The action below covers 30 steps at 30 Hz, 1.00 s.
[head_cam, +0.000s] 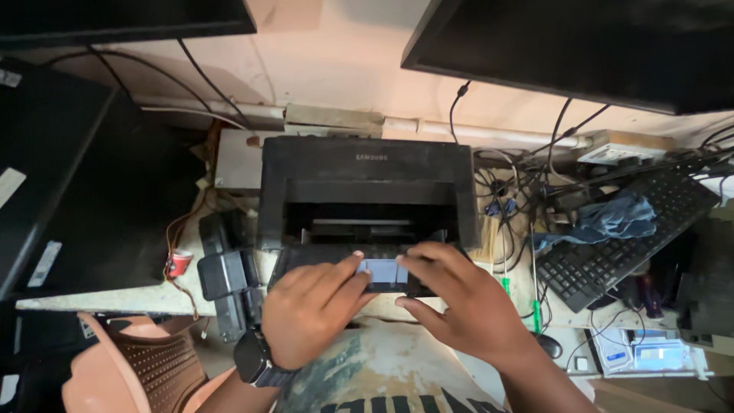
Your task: The person opens the front cover of a Samsung laser printer, removes the paper tray, and uses a brush to sweep dust from the tray and the printer's interior. The person then reinserts the tray and closes the cover.
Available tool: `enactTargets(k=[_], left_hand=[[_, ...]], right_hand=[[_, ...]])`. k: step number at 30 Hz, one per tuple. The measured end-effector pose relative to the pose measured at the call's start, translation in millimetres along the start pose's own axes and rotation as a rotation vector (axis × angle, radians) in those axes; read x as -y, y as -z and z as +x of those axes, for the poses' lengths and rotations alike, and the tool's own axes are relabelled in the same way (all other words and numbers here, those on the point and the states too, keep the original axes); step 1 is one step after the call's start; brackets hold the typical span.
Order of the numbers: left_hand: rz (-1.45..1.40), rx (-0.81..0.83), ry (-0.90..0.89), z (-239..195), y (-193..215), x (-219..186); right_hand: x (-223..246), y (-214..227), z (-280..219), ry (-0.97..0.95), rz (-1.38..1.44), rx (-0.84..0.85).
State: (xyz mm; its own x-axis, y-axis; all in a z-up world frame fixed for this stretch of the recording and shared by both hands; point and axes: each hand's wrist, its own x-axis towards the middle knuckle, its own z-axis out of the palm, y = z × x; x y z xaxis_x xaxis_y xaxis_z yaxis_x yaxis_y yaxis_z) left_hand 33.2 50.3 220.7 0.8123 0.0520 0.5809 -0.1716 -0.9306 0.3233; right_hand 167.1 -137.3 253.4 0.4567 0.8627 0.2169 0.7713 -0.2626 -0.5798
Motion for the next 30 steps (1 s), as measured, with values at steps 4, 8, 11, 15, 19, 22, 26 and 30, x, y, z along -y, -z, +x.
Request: enactTargets(k=[4, 8, 11, 15, 19, 22, 26, 30], left_hand=[[0.006, -0.086, -0.017, -10, -4, 2], [0.027, -0.106, 0.023, -14, -4, -1], [0.025, -0.119, 0.053, -18, -4, -3], [-0.018, -0.088, 0.09, -28, -3, -2], [-0.037, -0.122, 0.033, -40, -6, 3], [-0.021, -0.167, -0.037, -47, -11, 4], [-0.01, -0.195, -0.079, -52, -17, 4], [-0.033, -0.19, -0.14, -56, -19, 8]], right_hand=[[2, 4, 3, -0.153, 0.101, 0.116], [1, 2, 14, -0.136, 0.111, 0.217], [-2, -6, 20, -0.032, 0.102, 0.17], [-3, -16, 25, -0.048, 0.101, 0.187], [-1, -27, 21, -0.14, 0.119, 0.168], [1, -36, 16, -0.097, 0.1, 0.129], [-2, -46, 8, -0.02, 0.068, 0.104], [-7, -52, 2, 0.004, 0.125, 0.107]])
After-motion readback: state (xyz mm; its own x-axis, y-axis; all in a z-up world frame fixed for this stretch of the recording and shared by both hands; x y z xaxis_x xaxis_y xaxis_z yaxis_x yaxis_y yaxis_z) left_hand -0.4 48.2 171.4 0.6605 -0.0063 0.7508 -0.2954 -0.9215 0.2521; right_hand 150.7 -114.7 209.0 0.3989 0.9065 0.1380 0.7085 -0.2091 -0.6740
